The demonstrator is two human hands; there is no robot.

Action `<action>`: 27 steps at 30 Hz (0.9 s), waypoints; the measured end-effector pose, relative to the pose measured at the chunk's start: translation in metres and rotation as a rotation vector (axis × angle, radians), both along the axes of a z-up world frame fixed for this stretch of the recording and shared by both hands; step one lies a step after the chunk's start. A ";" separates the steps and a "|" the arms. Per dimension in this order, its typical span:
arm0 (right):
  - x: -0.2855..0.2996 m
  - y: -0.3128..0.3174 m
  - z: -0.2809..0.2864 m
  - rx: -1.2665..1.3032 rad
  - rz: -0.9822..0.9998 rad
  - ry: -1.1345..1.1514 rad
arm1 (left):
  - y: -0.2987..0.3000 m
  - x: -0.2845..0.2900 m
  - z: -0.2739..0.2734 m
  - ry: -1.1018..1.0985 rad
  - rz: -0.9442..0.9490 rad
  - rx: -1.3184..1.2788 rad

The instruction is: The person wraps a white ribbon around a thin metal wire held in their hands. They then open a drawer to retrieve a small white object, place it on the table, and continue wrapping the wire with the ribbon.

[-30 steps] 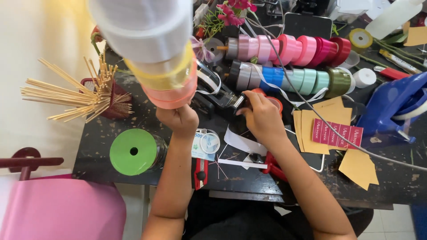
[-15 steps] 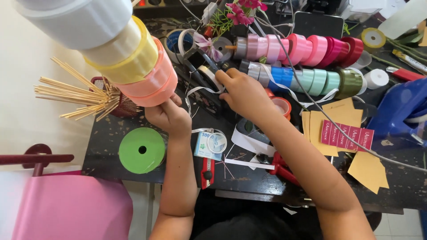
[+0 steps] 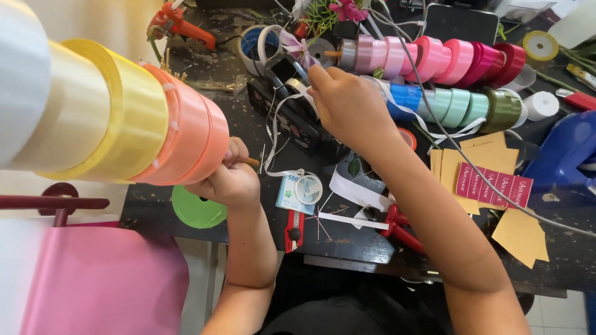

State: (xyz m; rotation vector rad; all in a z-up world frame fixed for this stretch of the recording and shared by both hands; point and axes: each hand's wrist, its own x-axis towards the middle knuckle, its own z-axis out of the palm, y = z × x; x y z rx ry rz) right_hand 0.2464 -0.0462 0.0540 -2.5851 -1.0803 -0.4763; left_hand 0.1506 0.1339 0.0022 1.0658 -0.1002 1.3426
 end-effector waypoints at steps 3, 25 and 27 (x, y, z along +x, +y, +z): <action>-0.031 -0.006 0.034 0.293 0.088 0.069 | 0.009 -0.007 -0.005 0.030 -0.003 0.028; -0.155 -0.012 -0.077 -0.234 -0.007 0.101 | -0.002 -0.085 -0.003 0.654 -0.217 0.307; -0.149 -0.011 -0.075 -0.248 -0.015 0.142 | -0.012 -0.082 0.008 0.668 -0.240 0.350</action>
